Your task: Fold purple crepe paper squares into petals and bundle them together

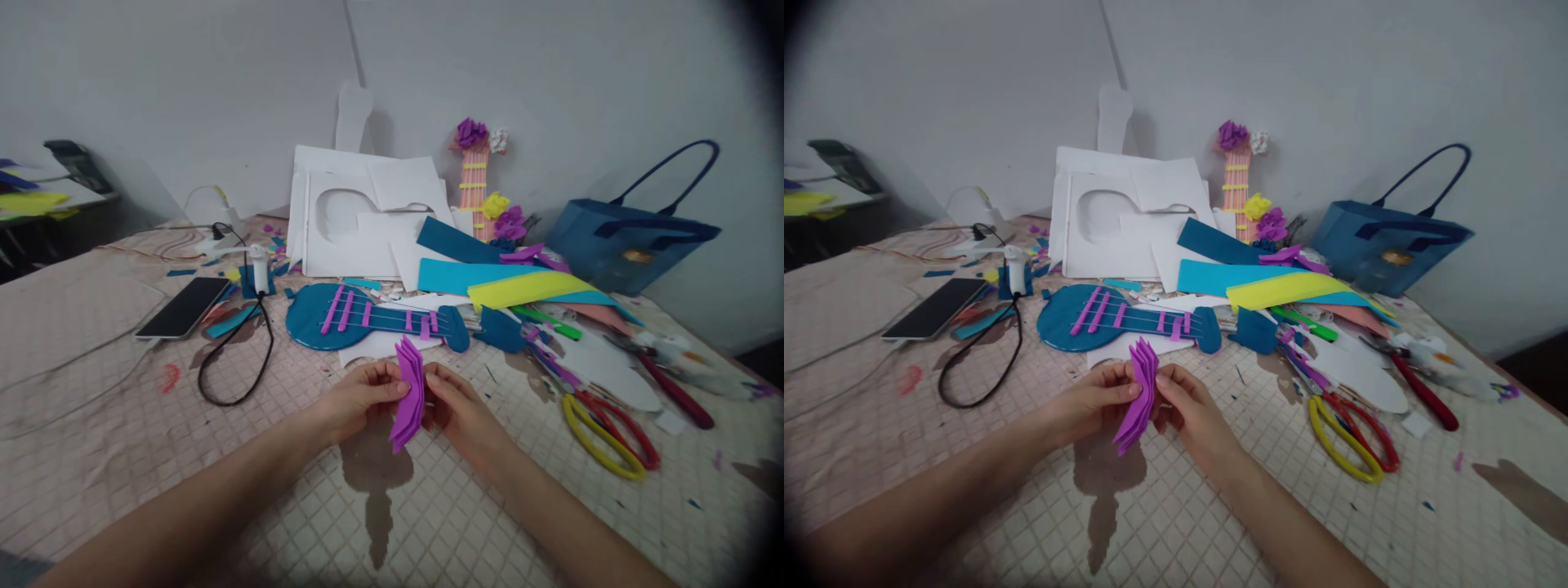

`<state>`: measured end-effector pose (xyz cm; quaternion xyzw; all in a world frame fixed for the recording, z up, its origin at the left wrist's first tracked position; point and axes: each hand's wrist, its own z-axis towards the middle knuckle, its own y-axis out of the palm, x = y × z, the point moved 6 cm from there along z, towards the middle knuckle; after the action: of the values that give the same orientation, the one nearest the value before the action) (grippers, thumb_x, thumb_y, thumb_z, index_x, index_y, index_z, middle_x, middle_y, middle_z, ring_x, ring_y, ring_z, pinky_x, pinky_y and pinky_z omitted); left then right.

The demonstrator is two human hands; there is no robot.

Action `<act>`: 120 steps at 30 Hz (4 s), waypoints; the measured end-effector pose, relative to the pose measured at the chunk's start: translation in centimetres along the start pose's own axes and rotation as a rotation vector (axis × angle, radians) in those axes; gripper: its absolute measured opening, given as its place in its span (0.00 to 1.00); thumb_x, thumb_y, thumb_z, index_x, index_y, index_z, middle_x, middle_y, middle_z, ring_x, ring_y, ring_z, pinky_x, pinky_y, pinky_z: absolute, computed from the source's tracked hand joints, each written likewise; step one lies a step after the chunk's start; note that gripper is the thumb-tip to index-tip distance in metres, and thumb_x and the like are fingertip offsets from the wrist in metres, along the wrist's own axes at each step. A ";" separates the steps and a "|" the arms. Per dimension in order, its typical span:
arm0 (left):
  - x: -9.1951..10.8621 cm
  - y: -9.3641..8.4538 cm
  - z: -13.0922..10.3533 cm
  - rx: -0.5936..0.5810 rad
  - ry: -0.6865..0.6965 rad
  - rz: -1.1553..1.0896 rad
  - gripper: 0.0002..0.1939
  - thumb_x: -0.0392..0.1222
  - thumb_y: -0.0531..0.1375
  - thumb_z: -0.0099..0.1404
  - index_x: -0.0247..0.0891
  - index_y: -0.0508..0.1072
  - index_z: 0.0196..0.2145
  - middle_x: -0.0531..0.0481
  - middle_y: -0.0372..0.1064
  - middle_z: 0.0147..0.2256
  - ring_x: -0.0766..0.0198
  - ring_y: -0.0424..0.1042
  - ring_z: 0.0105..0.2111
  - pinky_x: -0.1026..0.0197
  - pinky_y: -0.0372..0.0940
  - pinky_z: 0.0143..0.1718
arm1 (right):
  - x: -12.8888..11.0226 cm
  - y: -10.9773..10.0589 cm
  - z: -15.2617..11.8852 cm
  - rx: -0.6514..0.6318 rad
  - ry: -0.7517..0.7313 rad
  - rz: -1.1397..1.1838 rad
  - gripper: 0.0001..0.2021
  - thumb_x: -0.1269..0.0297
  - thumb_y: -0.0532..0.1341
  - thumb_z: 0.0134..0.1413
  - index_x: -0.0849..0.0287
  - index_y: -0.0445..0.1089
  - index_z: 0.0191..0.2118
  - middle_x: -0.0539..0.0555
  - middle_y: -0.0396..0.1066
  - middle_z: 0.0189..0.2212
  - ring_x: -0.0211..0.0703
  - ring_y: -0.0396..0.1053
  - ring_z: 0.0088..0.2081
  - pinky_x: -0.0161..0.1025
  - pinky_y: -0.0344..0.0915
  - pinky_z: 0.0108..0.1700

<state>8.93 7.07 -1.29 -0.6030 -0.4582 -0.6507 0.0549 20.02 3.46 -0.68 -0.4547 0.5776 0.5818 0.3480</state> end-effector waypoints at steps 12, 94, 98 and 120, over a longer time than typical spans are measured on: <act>-0.2 -0.2 0.1 0.004 -0.008 -0.021 0.15 0.40 0.70 0.51 0.32 0.70 0.31 0.47 0.72 0.29 0.64 0.72 0.28 0.62 0.64 0.33 | -0.1 -0.2 -0.3 0.048 0.021 -0.098 0.10 0.57 0.62 0.54 0.58 0.66 0.30 0.46 0.64 0.23 0.32 0.61 0.24 0.31 0.57 0.24; -0.5 -0.9 0.6 0.122 0.121 0.172 0.18 0.42 0.71 0.48 0.34 0.65 0.28 0.55 0.66 0.25 0.71 0.64 0.25 0.67 0.58 0.28 | -2.4 -1.1 -1.0 0.238 -0.349 -0.627 0.07 0.67 0.60 0.52 0.52 0.63 0.38 0.51 0.63 0.35 0.42 0.63 0.35 0.39 0.61 0.35; -0.3 -0.9 0.5 0.126 0.143 0.184 0.18 0.42 0.71 0.49 0.34 0.65 0.28 0.56 0.65 0.26 0.72 0.63 0.24 0.68 0.57 0.28 | -2.5 -1.0 -1.1 0.253 -0.357 -0.627 0.06 0.66 0.59 0.54 0.53 0.63 0.39 0.50 0.63 0.34 0.41 0.63 0.35 0.39 0.61 0.35; 0.0 -1.2 0.4 0.185 0.211 0.238 0.25 0.41 0.69 0.51 0.35 0.63 0.42 0.55 0.66 0.29 0.70 0.65 0.28 0.67 0.59 0.30 | -1.5 -1.1 -0.8 0.223 -0.292 -0.577 0.07 0.61 0.61 0.54 0.55 0.63 0.36 0.48 0.61 0.29 0.38 0.61 0.31 0.36 0.60 0.32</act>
<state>8.53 8.03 -2.01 -0.5738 -0.4332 -0.6543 0.2344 21.70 2.94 0.40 -0.4704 0.4294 0.4516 0.6249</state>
